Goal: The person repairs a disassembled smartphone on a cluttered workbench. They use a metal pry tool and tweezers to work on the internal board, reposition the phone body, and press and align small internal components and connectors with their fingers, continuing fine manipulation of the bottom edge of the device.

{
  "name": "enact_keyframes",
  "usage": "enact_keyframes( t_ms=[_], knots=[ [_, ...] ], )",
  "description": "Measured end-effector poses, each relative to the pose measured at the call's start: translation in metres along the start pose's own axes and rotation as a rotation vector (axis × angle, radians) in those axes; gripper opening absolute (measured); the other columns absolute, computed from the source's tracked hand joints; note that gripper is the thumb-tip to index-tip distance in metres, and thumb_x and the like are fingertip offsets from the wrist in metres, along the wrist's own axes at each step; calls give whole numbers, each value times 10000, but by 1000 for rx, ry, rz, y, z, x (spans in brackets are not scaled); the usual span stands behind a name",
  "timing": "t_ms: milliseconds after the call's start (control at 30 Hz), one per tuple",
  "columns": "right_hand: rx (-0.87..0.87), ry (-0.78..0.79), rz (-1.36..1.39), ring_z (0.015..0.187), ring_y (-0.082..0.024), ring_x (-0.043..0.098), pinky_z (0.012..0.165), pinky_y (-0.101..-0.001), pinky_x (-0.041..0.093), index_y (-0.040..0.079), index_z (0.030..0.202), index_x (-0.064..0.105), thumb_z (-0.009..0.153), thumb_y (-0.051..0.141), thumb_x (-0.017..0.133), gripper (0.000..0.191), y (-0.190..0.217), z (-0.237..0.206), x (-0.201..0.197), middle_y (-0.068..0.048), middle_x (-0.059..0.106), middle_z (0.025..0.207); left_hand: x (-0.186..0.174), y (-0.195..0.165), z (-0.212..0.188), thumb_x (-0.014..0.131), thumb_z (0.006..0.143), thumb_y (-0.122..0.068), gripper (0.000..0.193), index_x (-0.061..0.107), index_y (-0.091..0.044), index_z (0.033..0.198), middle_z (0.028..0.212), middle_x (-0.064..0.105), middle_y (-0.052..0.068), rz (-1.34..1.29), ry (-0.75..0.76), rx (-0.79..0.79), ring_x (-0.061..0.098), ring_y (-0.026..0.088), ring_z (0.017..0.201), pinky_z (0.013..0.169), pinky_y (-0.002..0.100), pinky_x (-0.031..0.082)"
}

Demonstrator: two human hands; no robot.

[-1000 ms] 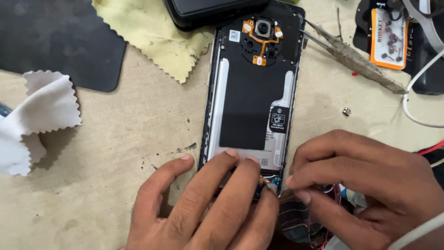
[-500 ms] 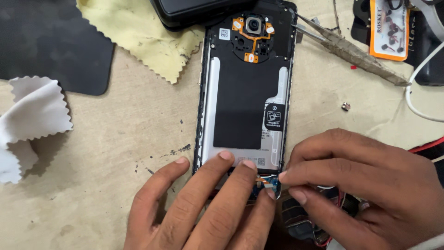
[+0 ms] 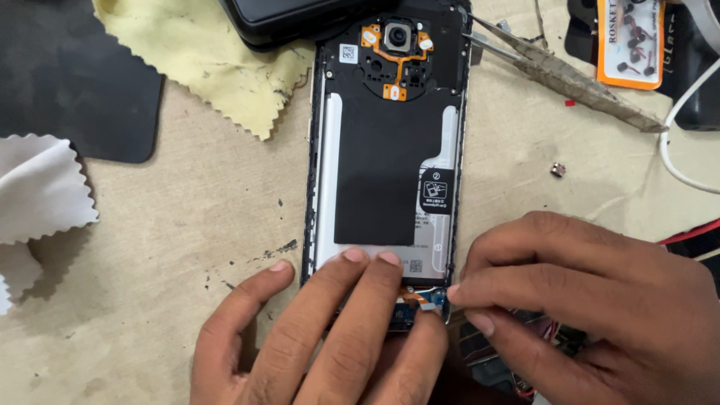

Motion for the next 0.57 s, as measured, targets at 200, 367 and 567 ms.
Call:
enact_keyframes(
  t_ms=[200,367,567],
  knots=[
    [-177,-26,-91,862,-122,743,696,-264,588,92,1054,741,848,103,792,212,6,-3,2,-31,714,1020,-2,2,4,746,913,-303,158,713,-320,1067,1180,724,-50,2,20,37,648,149,1187,1012,492,476],
    [-313,3,-189,899,-169,741,710,-303,571,93,1100,712,779,123,796,333,16,-6,6,-62,693,1049,-1,4,0,721,931,-266,121,729,-306,1046,1169,731,-43,-21,-1,60,660,150,1197,1022,488,487],
    [-397,17,-224,932,-206,742,743,-342,583,91,1163,681,833,93,784,345,14,-8,7,-82,685,1089,66,16,-13,705,950,-266,97,735,-303,1034,1178,739,-40,-35,16,66,662,148,1206,1025,487,494]
  ],
)
Point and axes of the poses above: each hand's wrist, its own z-axis towards the middle knuckle, its own x-axis out of the palm, y = z × x, the point moved 6 cm from there along z, towards the middle knuckle
